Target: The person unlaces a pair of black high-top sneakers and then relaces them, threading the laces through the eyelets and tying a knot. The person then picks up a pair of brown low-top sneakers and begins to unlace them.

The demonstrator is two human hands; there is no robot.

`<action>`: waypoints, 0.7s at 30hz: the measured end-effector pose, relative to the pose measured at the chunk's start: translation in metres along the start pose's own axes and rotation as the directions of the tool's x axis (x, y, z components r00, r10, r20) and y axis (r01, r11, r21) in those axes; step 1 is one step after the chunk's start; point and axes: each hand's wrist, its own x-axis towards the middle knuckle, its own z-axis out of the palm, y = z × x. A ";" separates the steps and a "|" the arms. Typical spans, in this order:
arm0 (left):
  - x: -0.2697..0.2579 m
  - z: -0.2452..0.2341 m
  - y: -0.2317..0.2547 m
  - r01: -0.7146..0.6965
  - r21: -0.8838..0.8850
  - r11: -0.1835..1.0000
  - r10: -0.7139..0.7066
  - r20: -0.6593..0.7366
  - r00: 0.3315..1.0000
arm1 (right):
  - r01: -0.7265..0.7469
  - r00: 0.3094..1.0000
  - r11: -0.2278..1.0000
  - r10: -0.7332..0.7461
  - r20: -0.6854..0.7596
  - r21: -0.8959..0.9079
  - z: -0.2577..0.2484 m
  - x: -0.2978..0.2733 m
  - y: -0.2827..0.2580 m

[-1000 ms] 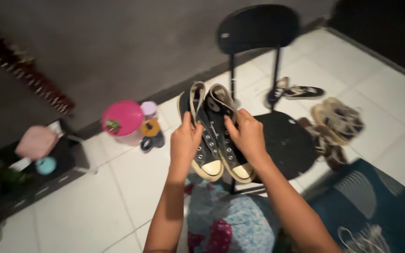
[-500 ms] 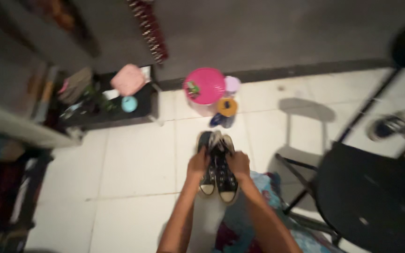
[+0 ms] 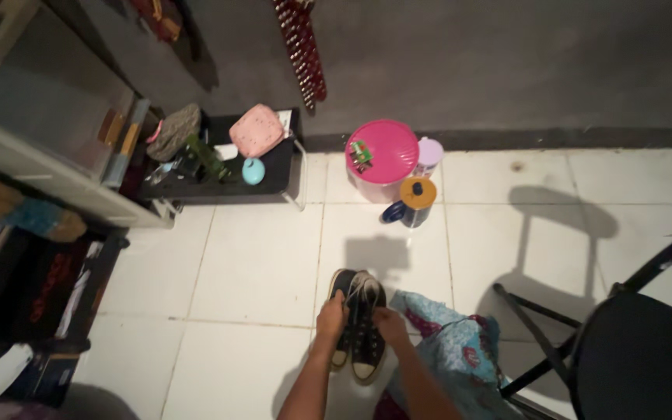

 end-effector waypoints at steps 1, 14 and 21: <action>0.003 -0.001 0.006 0.005 -0.048 0.999 -0.006 -0.026 1.000 | 0.020 0.999 0.994 -0.024 -0.038 -0.105 -0.004 0.001 -0.004; -0.018 -0.131 0.280 -0.739 -0.311 0.598 0.579 -0.470 0.666 | 0.476 0.678 0.855 -0.209 -0.705 0.204 -0.229 -0.015 -0.204; -0.121 -0.127 0.466 -0.880 -0.363 0.307 0.755 -0.470 0.458 | 0.467 0.403 0.884 -0.197 -0.894 0.015 -0.417 -0.161 -0.228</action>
